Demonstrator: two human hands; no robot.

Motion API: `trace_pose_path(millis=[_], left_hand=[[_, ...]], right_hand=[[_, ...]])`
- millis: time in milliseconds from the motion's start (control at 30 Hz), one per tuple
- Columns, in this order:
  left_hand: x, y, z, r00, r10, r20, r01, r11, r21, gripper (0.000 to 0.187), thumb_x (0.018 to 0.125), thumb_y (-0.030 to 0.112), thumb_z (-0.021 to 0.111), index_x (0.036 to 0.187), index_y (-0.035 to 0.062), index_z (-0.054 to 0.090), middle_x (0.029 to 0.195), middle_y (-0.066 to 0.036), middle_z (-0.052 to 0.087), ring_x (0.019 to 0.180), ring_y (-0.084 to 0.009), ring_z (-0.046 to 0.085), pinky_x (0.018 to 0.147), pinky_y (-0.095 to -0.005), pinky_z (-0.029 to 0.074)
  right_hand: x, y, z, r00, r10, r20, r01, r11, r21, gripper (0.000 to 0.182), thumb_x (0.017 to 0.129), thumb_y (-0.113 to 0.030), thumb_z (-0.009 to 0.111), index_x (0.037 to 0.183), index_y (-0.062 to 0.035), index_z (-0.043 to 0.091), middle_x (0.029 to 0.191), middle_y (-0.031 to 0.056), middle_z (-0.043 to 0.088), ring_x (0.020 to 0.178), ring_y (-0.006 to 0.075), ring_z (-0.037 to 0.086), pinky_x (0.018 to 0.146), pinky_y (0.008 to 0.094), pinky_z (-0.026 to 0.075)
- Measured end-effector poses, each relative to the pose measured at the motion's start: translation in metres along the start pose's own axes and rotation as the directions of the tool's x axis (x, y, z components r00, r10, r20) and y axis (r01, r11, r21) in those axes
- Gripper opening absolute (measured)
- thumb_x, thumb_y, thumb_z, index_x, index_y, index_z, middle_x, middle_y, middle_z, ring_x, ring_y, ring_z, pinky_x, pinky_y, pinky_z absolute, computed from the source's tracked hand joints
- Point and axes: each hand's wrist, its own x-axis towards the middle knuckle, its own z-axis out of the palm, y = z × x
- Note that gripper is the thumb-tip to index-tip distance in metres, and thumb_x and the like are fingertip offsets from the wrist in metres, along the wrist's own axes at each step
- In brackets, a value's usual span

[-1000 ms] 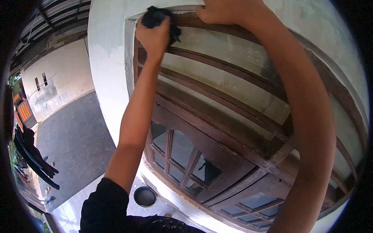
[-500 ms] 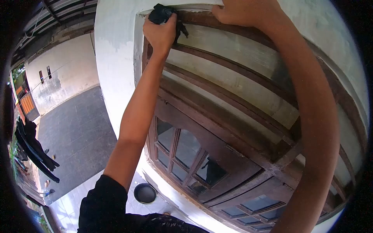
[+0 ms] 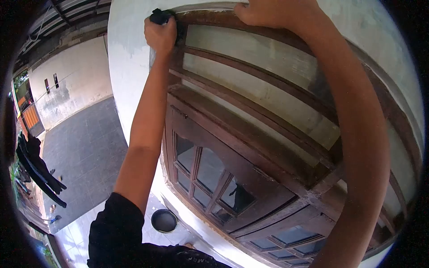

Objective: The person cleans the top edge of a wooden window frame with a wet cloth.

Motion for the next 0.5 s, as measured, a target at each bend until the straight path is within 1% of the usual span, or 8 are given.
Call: trace_pose_path(millis=[67, 133, 233, 300, 333, 400, 433, 500], left_hand=[[-0.002, 0.003, -0.006, 1.000, -0.022, 0.000, 0.022, 1.000, 0.000, 0.048, 0.074, 0.029, 0.082, 0.105, -0.0038, 0.065, 0.098, -0.022, 0.069, 0.099, -0.0437, 0.067, 0.085, -0.0523, 0.055], [-0.001, 0.003, -0.004, 0.999, -0.037, -0.002, 0.037, 0.999, -0.012, 0.050, 0.075, 0.030, 0.081, 0.107, -0.0042, 0.063, 0.100, -0.023, 0.066, 0.101, -0.0454, 0.065, 0.086, -0.0541, 0.054], [-0.001, -0.007, 0.008, 0.999, 0.000, -0.044, 0.003, 0.998, 0.063, 0.049, 0.074, 0.029, 0.081, 0.102, -0.0059, 0.063, 0.100, -0.024, 0.064, 0.098, -0.0465, 0.064, 0.084, -0.0563, 0.052], [0.000, -0.011, 0.014, 0.975, 0.193, -0.107, -0.157, 0.947, 0.279, 0.045, 0.074, 0.027, 0.080, 0.101, -0.0057, 0.065, 0.099, -0.024, 0.066, 0.096, -0.0466, 0.064, 0.085, -0.0539, 0.050], [0.001, -0.011, 0.017, 0.974, 0.199, -0.107, -0.163, 0.947, 0.276, 0.045, 0.074, 0.027, 0.080, 0.101, -0.0057, 0.065, 0.099, -0.024, 0.066, 0.096, -0.0466, 0.064, 0.085, -0.0539, 0.050], [0.004, -0.009, 0.014, 1.000, 0.016, 0.024, -0.016, 1.000, 0.023, 0.043, 0.072, 0.024, 0.081, 0.101, -0.0055, 0.067, 0.099, -0.023, 0.068, 0.096, -0.0453, 0.063, 0.089, -0.0506, 0.049], [0.002, -0.008, 0.008, 0.999, 0.023, 0.026, -0.023, 0.999, 0.028, 0.043, 0.072, 0.024, 0.081, 0.101, -0.0055, 0.067, 0.099, -0.023, 0.068, 0.096, -0.0453, 0.063, 0.089, -0.0506, 0.049], [-0.007, -0.002, -0.004, 0.977, 0.171, 0.126, -0.146, 0.972, -0.182, 0.036, 0.072, 0.016, 0.078, 0.095, -0.0069, 0.062, 0.099, -0.026, 0.064, 0.102, -0.0457, 0.055, 0.093, -0.0535, 0.045]], right_hand=[[-0.001, -0.005, -0.003, 1.000, -0.010, -0.022, 0.010, 1.000, 0.004, 0.051, 0.077, -0.019, 0.068, 0.124, 0.0001, 0.070, 0.141, 0.0190, 0.062, 0.138, 0.0328, 0.052, 0.123, 0.0490, 0.032], [-0.002, -0.016, -0.011, 0.999, 0.037, -0.004, -0.037, 0.999, -0.013, 0.050, 0.077, -0.020, 0.068, 0.122, 0.0008, 0.070, 0.141, 0.0200, 0.062, 0.137, 0.0330, 0.052, 0.123, 0.0490, 0.032], [0.002, -0.001, -0.001, 1.000, 0.013, -0.008, -0.012, 1.000, 0.018, 0.050, 0.077, -0.021, 0.068, 0.121, 0.0012, 0.070, 0.141, 0.0204, 0.062, 0.137, 0.0330, 0.053, 0.123, 0.0489, 0.032], [0.001, 0.003, 0.002, 1.000, 0.018, 0.007, -0.018, 1.000, 0.017, 0.050, 0.077, -0.021, 0.068, 0.121, 0.0014, 0.070, 0.141, 0.0204, 0.062, 0.137, 0.0329, 0.053, 0.123, 0.0489, 0.032], [0.002, 0.003, 0.002, 1.000, 0.023, 0.020, -0.023, 1.000, 0.018, 0.050, 0.077, -0.021, 0.069, 0.121, 0.0015, 0.070, 0.140, 0.0204, 0.062, 0.137, 0.0328, 0.053, 0.123, 0.0489, 0.032], [0.001, 0.003, 0.002, 1.000, 0.022, -0.003, -0.022, 1.000, 0.014, 0.050, 0.077, -0.021, 0.069, 0.121, 0.0016, 0.070, 0.140, 0.0203, 0.062, 0.137, 0.0328, 0.053, 0.123, 0.0491, 0.032], [0.003, 0.000, 0.002, 1.000, 0.012, -0.021, -0.011, 1.000, 0.010, 0.051, 0.077, -0.022, 0.069, 0.121, 0.0016, 0.070, 0.140, 0.0201, 0.063, 0.137, 0.0328, 0.053, 0.123, 0.0492, 0.032], [0.000, -0.014, -0.012, 0.999, 0.044, -0.001, -0.044, 0.999, 0.011, 0.051, 0.077, -0.022, 0.069, 0.122, 0.0016, 0.070, 0.139, 0.0199, 0.063, 0.137, 0.0329, 0.053, 0.123, 0.0493, 0.032]])
